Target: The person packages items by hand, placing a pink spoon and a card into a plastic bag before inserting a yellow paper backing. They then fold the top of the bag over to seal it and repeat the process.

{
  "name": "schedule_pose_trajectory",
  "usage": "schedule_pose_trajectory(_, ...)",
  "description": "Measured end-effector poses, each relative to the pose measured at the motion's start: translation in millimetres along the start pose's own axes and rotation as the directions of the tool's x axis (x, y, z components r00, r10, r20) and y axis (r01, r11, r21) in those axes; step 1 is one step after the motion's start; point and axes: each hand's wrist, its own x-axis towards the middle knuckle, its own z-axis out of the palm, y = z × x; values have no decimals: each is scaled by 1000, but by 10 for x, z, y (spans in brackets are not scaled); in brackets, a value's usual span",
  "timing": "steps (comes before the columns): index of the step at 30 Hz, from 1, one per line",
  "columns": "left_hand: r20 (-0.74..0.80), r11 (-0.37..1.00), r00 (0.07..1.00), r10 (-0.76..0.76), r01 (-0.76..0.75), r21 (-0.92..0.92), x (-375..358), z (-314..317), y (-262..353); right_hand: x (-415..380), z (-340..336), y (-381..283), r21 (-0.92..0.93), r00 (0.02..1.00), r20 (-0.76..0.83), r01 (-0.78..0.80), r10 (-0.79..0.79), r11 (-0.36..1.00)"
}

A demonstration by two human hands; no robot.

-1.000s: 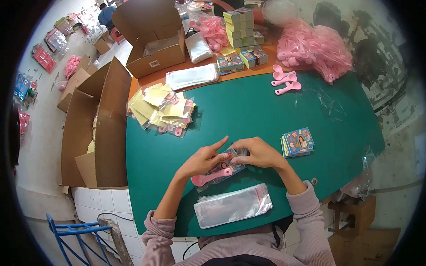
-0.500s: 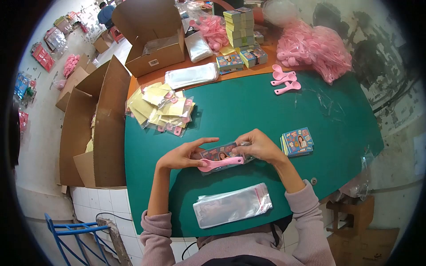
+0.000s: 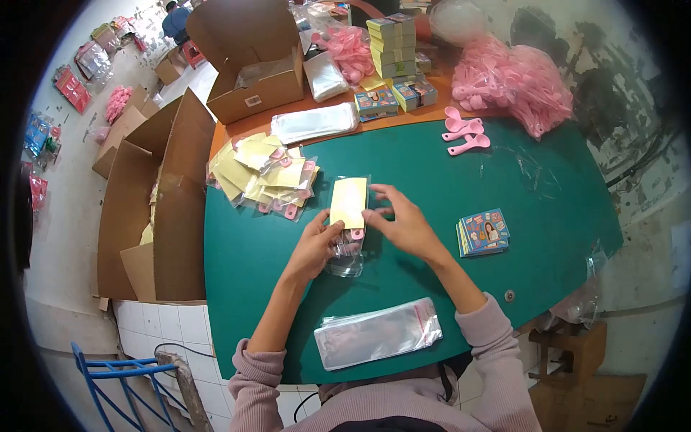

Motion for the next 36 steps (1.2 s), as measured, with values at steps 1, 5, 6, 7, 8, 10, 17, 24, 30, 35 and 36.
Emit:
schedule_pose_trajectory(1, 32, 1000, 999, -11, 11, -2, 0, -14, 0, 28, 34, 52, 155, 979, -10, -200, 204, 967)
schedule_pose_trajectory(5, 24, 996, 997, -76, 75, 46, -143, 26, 39, 115, 57, 245, 425, 925, 4, -345, 379, 837)
schedule_pose_trajectory(6, 34, 992, 995, -91, 88, 86, -190, 1, 30, 134, 56, 262, 438, 936, -50, -293, 348, 850)
schedule_pose_trajectory(7, 63, 989, 992, -105, 98, 110, -236, -22, 28, 151, 48, 264, 394, 938, -101, -269, 332, 879)
schedule_pose_trajectory(8, 60, 988, 992, -114, 107, 111, -274, -29, 4, 146, 65, 297, 399, 935, -99, -275, 340, 875)
schedule_pose_trajectory(10, 87, 976, 983, -159, 143, 165, -312, -32, -7, 184, 81, 271, -56, 971, -183, -164, 152, 985)
schedule_pose_trajectory(17, 87, 973, 975, -205, 194, 126, -345, -59, 58, -80, 332, -104, -383, 991, 25, 129, -129, 915)
schedule_pose_trajectory(24, 97, 974, 979, -179, 163, 159, -339, -109, 1, -87, 426, -82, -365, 980, 163, 165, -112, 916)
schedule_pose_trajectory(30, 62, 973, 981, -183, 171, 158, -285, -126, -18, -141, 483, -104, -473, 948, 226, 306, -222, 826)
schedule_pose_trajectory(35, 59, 949, 992, -109, 86, 304, -276, -125, -47, -209, 458, -131, -462, 910, 295, 402, -291, 791)
schedule_pose_trajectory(36, 17, 965, 995, -101, 94, 244, -298, -60, -22, -219, 391, -136, -359, 906, 341, 372, -250, 856)
